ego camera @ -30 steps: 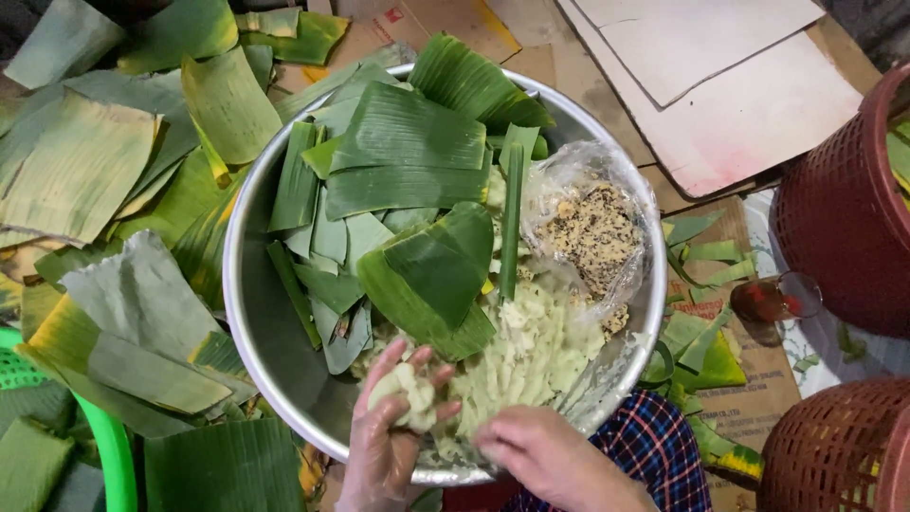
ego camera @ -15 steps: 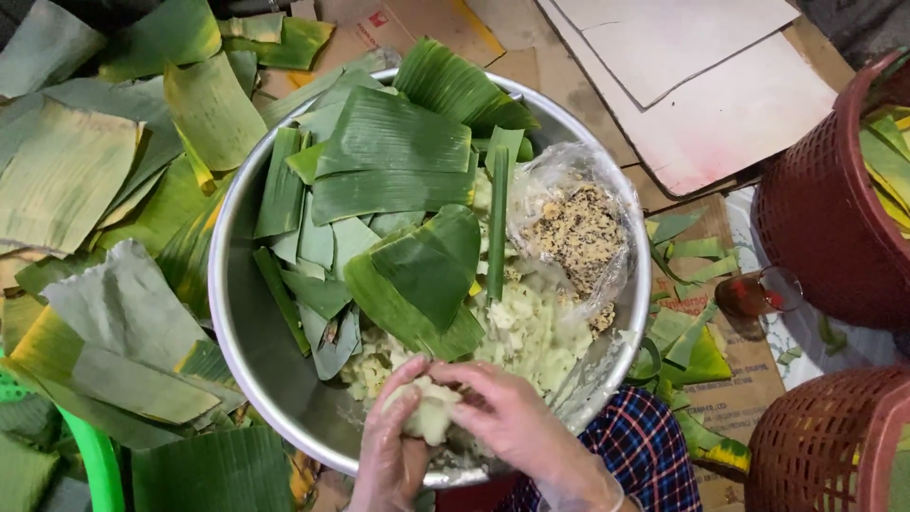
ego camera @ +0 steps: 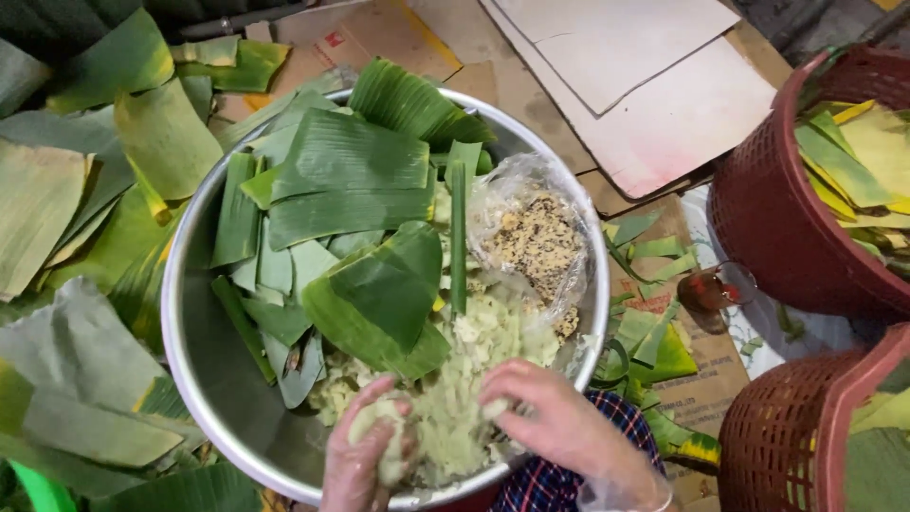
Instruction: Wrapping portions of dough with a seed filling into banana leaves for cooking or sale.
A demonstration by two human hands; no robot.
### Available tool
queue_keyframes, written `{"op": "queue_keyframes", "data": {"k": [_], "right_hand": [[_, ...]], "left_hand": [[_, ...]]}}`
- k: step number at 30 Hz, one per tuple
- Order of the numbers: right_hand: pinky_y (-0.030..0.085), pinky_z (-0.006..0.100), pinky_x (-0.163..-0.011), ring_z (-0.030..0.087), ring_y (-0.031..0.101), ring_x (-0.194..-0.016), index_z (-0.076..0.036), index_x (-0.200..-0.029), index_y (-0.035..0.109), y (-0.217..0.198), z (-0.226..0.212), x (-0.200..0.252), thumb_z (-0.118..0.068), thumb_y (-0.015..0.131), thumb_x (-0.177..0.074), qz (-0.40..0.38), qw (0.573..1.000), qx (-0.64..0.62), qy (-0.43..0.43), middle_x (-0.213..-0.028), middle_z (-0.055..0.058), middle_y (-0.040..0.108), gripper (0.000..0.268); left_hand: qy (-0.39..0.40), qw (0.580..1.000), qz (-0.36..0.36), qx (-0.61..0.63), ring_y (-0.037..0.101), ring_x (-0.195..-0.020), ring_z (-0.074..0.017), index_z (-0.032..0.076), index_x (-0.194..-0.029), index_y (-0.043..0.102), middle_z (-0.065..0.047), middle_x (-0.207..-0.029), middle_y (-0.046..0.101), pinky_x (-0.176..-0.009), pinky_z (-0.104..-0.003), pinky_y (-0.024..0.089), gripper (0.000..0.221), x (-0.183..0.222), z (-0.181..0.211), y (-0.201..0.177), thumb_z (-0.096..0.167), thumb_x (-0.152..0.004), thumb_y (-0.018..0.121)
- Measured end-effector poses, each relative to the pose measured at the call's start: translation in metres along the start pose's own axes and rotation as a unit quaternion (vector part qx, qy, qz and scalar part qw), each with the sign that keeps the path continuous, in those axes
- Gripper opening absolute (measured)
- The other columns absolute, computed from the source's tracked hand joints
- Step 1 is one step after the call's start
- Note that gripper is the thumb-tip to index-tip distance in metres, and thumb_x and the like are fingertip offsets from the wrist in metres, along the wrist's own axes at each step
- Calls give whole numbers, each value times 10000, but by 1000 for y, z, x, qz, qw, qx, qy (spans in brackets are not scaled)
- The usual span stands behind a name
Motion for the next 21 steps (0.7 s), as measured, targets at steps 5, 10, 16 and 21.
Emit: {"op": "queue_keyframes", "data": {"k": [5,10,16,21], "right_hand": [[582,262,-760,117,634,-725,-95,-726,606,-62,-22,-43,-153,637,-900,93,837,397,-364,-750,18,635,185],[626,301,-719,192,627,-755,-60,-1016,622,-76,-81,-79,41,598,-845,162,771,528,-316,-912,81,616,200],[617,346,-706,252,647,-701,23,-915,623,-70,-73,-105,-24,663,-803,186,686,645,-279,-876,144,629,128],[619,295,-609,214,622,-588,13,-855,619,-73,-71,-112,105,575,-787,190,674,654,-286,-828,138,630,123]], "left_hand": [[71,997,22,-18,579,-449,-193,14,-1415,560,-139,-743,649,-343,-301,478,534,-9,-13,-30,16,-884,625],[32,999,-40,-4,603,-484,-268,-14,-1428,498,-183,-747,619,-384,-398,516,532,-25,-28,-55,28,-907,602],[14,1000,-11,-4,604,-476,-270,-9,-1419,515,-189,-739,624,-365,-393,520,528,-17,-23,-42,40,-903,618],[13,999,34,20,606,-507,-224,-1,-1380,559,-152,-769,632,-377,-320,521,536,-3,-10,-15,69,-863,684]]}}
Point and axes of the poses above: each hand's wrist, its own x-axis away from the middle knuckle, its own y-axis out of the palm, z = x × y, the point moved 3 cm from there along -x, towards the middle knuckle
